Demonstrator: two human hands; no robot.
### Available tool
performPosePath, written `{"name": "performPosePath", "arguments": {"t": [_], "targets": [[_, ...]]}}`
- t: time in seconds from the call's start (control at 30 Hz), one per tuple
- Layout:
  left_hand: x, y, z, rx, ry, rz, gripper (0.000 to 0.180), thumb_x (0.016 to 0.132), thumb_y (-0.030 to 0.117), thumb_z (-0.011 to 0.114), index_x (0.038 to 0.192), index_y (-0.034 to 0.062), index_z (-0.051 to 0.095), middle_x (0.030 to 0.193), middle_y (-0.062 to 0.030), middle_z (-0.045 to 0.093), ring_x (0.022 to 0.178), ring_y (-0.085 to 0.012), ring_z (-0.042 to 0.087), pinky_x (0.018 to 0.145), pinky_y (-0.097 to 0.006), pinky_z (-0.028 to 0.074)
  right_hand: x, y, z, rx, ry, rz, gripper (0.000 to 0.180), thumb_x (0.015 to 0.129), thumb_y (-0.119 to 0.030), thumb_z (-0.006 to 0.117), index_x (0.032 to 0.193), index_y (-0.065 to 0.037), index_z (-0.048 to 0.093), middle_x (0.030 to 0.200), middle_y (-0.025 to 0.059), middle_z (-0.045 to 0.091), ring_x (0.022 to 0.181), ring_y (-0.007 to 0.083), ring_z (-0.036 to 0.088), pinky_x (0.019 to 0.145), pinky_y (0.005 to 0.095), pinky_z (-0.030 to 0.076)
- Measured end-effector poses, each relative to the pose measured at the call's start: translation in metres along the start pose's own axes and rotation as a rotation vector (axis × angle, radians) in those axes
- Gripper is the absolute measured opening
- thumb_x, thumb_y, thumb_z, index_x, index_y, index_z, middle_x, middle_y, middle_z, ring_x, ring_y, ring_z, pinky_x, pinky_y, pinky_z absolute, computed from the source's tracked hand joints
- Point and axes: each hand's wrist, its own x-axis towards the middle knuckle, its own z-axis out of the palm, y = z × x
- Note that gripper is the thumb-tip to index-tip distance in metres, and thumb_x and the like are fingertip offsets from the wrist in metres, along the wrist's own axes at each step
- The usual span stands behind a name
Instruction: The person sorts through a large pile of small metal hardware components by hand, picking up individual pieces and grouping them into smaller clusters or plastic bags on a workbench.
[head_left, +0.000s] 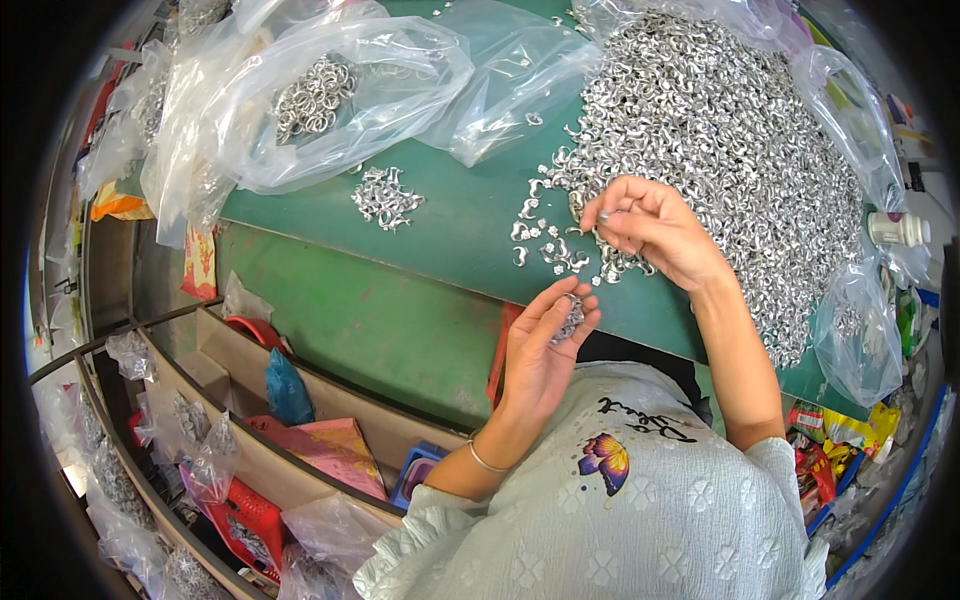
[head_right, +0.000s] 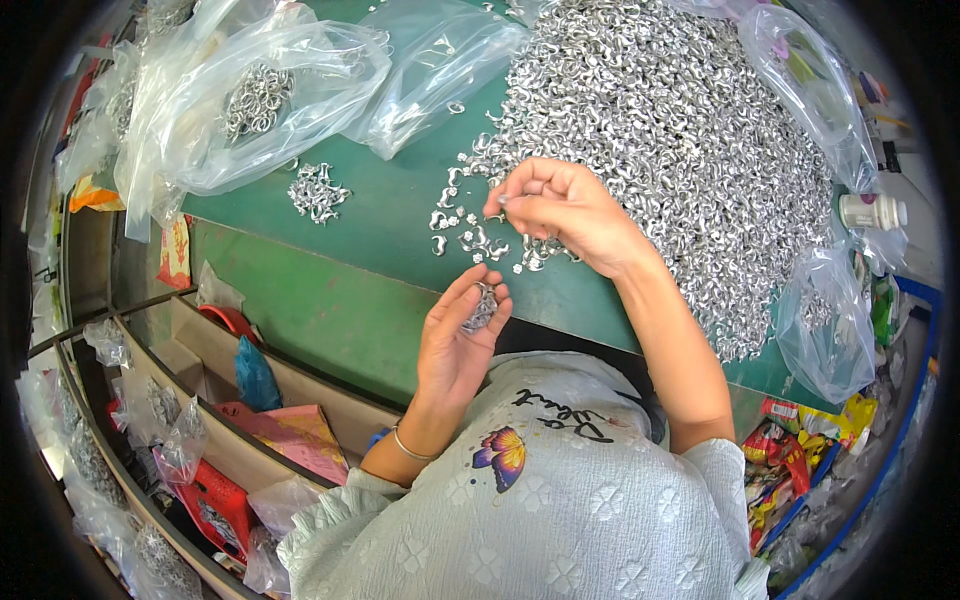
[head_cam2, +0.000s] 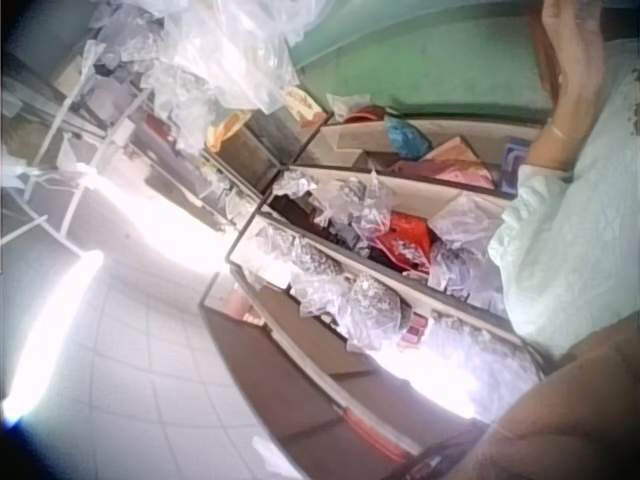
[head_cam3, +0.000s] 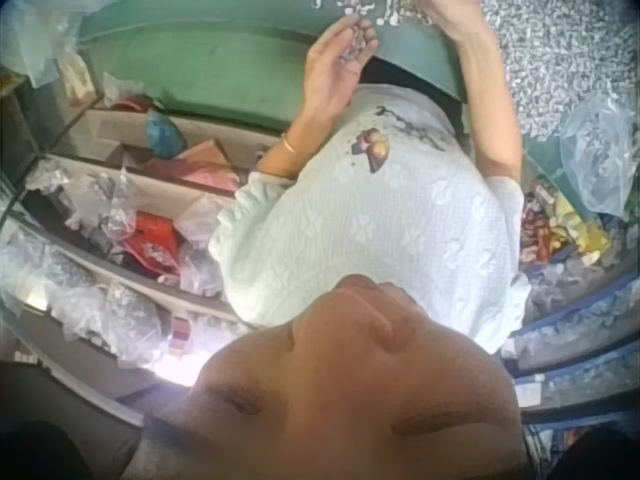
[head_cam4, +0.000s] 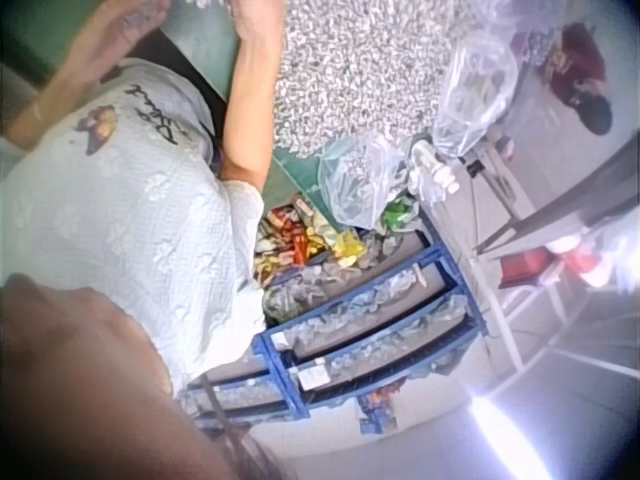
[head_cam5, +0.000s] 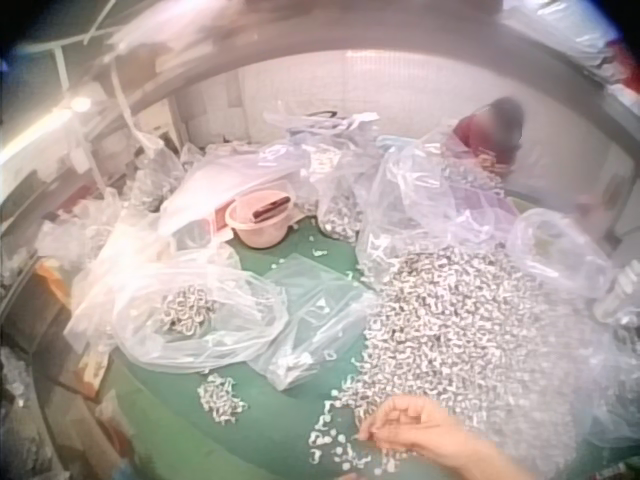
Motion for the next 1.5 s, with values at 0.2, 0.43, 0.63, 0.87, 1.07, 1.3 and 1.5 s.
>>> {"name": "performPosePath", "arguments": {"t": [0.2, 0.43, 0.63, 0.87, 1.07, 1.3, 1.5], "targets": [[0.000, -0.001, 0.001, -0.023, -0.005, -0.012, 0.028, 0.086, 0.004, 0.054, 0.112, -0.0039, 0.053, 0.104, -0.0138, 0.058, 0.094, -0.0207, 0.058, 0.087, -0.033, 0.049, 0.003, 0.010, -0.003, 0.199, 0.041, 0.014, 0.019, 0.079, -0.005, 0.058, 0.097, -0.002, 0.058, 0.087, 0.0065, 0.058, 0.070, 0.0139, 0.054, 0.059, 0.0254, 0.043], [0.000, -0.002, -0.002, 0.016, 0.015, -0.001, 0.029, 0.087, 0.007, 0.054, 0.113, -0.0035, 0.052, 0.105, -0.0131, 0.058, 0.096, -0.0203, 0.057, 0.088, -0.034, 0.048, 0.008, 0.031, 0.023, -1.459, 0.255, -0.512, 0.014, 0.073, -0.007, 0.065, 0.086, -0.004, 0.061, 0.073, 0.0084, 0.049, 0.067, 0.0246, 0.053, 0.059, 0.0359, 0.043], [0.000, 0.002, 0.011, -0.005, 0.033, 0.018, 0.031, 0.090, 0.013, 0.050, 0.116, -0.0043, 0.049, 0.108, -0.0135, 0.056, 0.103, -0.0231, 0.055, 0.094, -0.036, 0.044, -0.004, 0.010, 0.024, -0.942, 0.155, -0.249, 0.009, 0.074, -0.003, 0.063, 0.082, -0.002, 0.061, 0.069, 0.0055, 0.048, 0.059, 0.0155, 0.048, 0.051, 0.0281, 0.037], [0.000, -0.003, 0.003, -0.018, 0.040, 0.009, 0.030, 0.091, 0.015, 0.049, 0.113, -0.0040, 0.051, 0.103, -0.0124, 0.058, 0.098, -0.0218, 0.057, 0.090, -0.035, 0.047, -0.006, 0.017, 0.024, -1.334, 0.208, -0.360, 0.020, 0.074, -0.008, 0.062, 0.093, -0.005, 0.061, 0.080, 0.0093, 0.054, 0.073, 0.0265, 0.056, 0.061, 0.0359, 0.045], [0.000, -0.003, 0.003, -0.017, 0.044, 0.009, 0.024, 0.091, 0.015, 0.050, 0.107, -0.0023, 0.055, 0.096, -0.0101, 0.060, 0.089, -0.0184, 0.059, 0.082, -0.032, 0.050, 0.011, 0.029, 0.028, -1.583, 0.220, -0.470, 0.017, 0.070, -0.008, 0.060, 0.086, -0.006, 0.057, 0.079, 0.0086, 0.050, 0.076, 0.0272, 0.055, 0.062, 0.0379, 0.045], [-0.001, -0.002, 0.005, 0.002, 0.084, 0.009, 0.026, 0.091, 0.015, 0.050, 0.110, -0.0025, 0.054, 0.098, -0.0109, 0.060, 0.092, -0.0192, 0.059, 0.085, -0.033, 0.050, 0.007, 0.027, 0.022, -1.311, 0.184, -0.473, 0.013, 0.073, -0.008, 0.064, 0.085, -0.005, 0.059, 0.072, 0.0065, 0.050, 0.063, 0.0230, 0.052, 0.054, 0.0340, 0.042], [0.001, -0.002, 0.015, -0.024, 0.099, 0.066, 0.027, 0.091, 0.017, 0.049, 0.111, -0.0005, 0.053, 0.102, -0.0077, 0.059, 0.096, -0.0193, 0.057, 0.085, -0.034, 0.049, -0.024, -0.009, 0.032, -0.779, -0.003, -0.160, 0.015, 0.076, -0.003, 0.063, 0.091, -0.003, 0.064, 0.062, -0.0016, 0.044, 0.057, 0.0056, 0.041, 0.050, 0.0204, 0.033]]}}
